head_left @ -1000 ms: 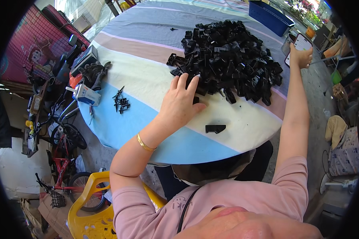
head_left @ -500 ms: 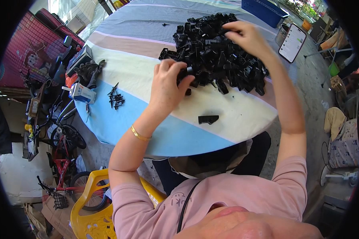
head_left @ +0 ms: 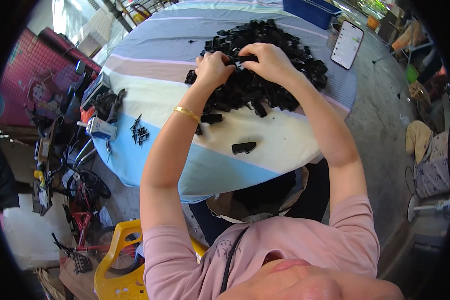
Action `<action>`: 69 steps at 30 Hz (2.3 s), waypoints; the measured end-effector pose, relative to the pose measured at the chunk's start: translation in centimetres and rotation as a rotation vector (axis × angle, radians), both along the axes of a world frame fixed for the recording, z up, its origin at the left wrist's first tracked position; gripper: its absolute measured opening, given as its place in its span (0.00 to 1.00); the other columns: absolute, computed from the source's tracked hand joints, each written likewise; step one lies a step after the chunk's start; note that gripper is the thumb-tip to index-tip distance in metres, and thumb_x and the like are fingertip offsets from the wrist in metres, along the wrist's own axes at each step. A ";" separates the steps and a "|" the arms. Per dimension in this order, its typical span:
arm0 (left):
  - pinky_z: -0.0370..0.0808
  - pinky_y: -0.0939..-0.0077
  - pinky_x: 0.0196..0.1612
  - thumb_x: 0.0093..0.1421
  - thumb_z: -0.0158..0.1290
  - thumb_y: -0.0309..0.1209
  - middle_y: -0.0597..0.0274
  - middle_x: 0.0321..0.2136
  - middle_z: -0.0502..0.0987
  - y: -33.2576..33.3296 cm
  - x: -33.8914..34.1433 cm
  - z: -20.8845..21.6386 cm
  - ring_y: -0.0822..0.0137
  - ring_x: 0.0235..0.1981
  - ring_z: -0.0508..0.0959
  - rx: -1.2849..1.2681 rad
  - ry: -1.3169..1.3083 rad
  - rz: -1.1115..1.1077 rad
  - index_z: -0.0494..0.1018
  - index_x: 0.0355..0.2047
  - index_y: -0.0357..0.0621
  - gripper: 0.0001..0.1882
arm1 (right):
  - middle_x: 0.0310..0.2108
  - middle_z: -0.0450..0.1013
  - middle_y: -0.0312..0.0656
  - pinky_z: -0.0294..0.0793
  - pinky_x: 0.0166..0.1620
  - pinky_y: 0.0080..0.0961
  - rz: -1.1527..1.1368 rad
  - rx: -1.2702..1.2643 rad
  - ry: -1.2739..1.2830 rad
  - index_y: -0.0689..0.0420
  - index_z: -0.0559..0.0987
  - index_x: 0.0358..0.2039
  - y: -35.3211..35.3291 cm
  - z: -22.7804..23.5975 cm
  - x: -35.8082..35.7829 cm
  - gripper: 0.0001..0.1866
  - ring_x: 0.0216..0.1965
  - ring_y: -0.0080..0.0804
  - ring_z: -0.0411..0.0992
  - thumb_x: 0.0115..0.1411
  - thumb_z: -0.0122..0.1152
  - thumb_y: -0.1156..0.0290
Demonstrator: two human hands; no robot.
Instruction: Assembling small black plastic components at a workstation.
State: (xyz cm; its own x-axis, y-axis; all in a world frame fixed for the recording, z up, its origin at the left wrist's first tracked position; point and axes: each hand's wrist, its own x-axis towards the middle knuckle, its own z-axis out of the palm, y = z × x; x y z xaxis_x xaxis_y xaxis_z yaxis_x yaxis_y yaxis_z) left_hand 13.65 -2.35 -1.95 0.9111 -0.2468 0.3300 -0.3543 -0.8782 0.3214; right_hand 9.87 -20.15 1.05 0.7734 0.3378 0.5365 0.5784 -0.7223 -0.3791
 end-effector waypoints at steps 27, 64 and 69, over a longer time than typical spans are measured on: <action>0.77 0.76 0.43 0.53 0.54 0.21 0.60 0.37 0.75 3.7 -9.3 1.5 0.70 0.37 0.76 -1.523 0.563 -0.499 0.69 0.46 0.36 0.18 | 0.35 0.74 0.41 0.71 0.41 0.22 0.306 0.364 -0.270 0.58 0.77 0.40 3.4 -0.2 -4.8 0.16 0.35 0.32 0.72 0.47 0.64 0.75; 0.70 0.66 0.39 0.42 0.61 0.31 0.56 0.28 0.72 6.2 -13.3 5.1 0.55 0.35 0.72 0.075 0.050 -0.345 0.73 0.27 0.41 0.12 | 0.28 0.72 0.37 0.68 0.37 0.28 0.416 -0.117 -0.135 0.58 0.79 0.26 3.5 -1.1 -4.3 0.10 0.33 0.35 0.68 0.44 0.65 0.67; 0.70 0.66 0.39 0.42 0.59 0.30 0.57 0.30 0.71 6.0 -12.2 3.4 0.56 0.36 0.72 0.133 0.126 -0.289 0.74 0.30 0.45 0.12 | 0.41 0.69 0.40 0.65 0.44 0.29 0.321 -0.292 -0.144 0.61 0.78 0.25 5.2 -2.4 -5.5 0.11 0.43 0.34 0.65 0.43 0.65 0.67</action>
State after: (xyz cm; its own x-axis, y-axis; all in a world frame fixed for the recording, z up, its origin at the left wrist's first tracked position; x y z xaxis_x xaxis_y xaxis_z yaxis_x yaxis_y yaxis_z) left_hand 1.47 3.63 1.43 0.8286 -0.5344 0.1668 -0.5596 -0.7840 0.2685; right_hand 4.35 -14.99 -1.37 0.5296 0.7011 0.4774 0.8221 -0.5629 -0.0853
